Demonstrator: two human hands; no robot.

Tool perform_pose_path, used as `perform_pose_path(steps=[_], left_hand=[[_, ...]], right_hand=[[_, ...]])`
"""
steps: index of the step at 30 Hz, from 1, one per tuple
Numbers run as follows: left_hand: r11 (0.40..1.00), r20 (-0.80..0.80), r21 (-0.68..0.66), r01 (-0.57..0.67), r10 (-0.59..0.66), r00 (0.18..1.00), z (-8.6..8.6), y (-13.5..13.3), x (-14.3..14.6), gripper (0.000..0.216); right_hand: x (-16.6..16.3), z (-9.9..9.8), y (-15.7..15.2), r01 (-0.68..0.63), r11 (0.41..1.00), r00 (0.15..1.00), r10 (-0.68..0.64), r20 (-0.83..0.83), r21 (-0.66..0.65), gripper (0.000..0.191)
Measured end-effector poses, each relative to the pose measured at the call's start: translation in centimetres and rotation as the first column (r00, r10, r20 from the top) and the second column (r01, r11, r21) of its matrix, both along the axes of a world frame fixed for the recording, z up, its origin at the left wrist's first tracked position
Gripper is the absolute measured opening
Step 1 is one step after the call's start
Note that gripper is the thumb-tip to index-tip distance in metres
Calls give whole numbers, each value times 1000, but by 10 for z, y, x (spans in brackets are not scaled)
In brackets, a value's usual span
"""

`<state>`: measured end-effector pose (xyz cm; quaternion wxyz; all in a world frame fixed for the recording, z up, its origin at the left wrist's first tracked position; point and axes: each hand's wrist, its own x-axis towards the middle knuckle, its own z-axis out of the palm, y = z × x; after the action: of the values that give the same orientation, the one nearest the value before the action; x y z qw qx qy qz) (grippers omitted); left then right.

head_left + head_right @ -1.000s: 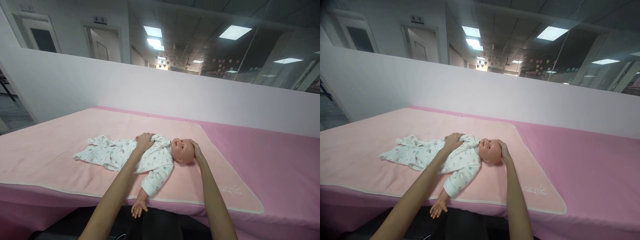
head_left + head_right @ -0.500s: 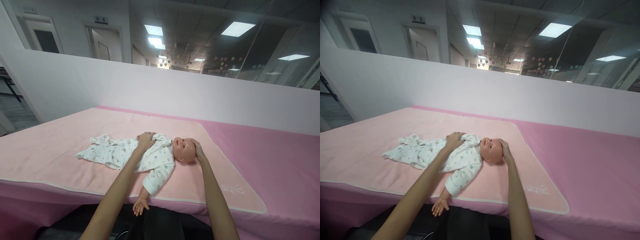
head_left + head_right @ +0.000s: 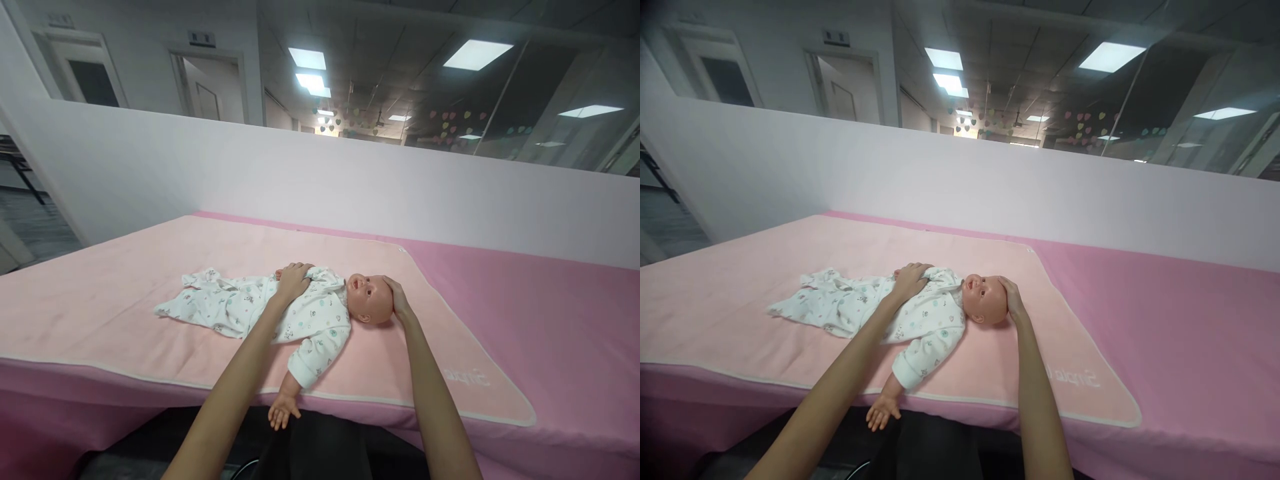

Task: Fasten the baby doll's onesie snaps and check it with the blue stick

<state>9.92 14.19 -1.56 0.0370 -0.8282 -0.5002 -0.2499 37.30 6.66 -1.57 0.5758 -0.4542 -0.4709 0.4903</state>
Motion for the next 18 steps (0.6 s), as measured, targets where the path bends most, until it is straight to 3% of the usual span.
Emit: perform_pose_path(steps=[8,11,15,18], left_hand=[[1000,166,-11,-15,17,986,7,-2,-1,39],[987,230,-27,160,-149,962,16,-9,4,36],[878,222,-151,454,-418,881,21,-25,23,41],[868,259,-213,449,-393,882,17,-29,32,36]], right_hand=[[-2,-2,3,91,995,996,-91,-5,46,32],[-1,-4,4,47,997,999,-47,-6,54,34],[0,-5,5,70,996,997,-72,27,63,35],[0,-6,7,103,991,993,-108,53,83,34]])
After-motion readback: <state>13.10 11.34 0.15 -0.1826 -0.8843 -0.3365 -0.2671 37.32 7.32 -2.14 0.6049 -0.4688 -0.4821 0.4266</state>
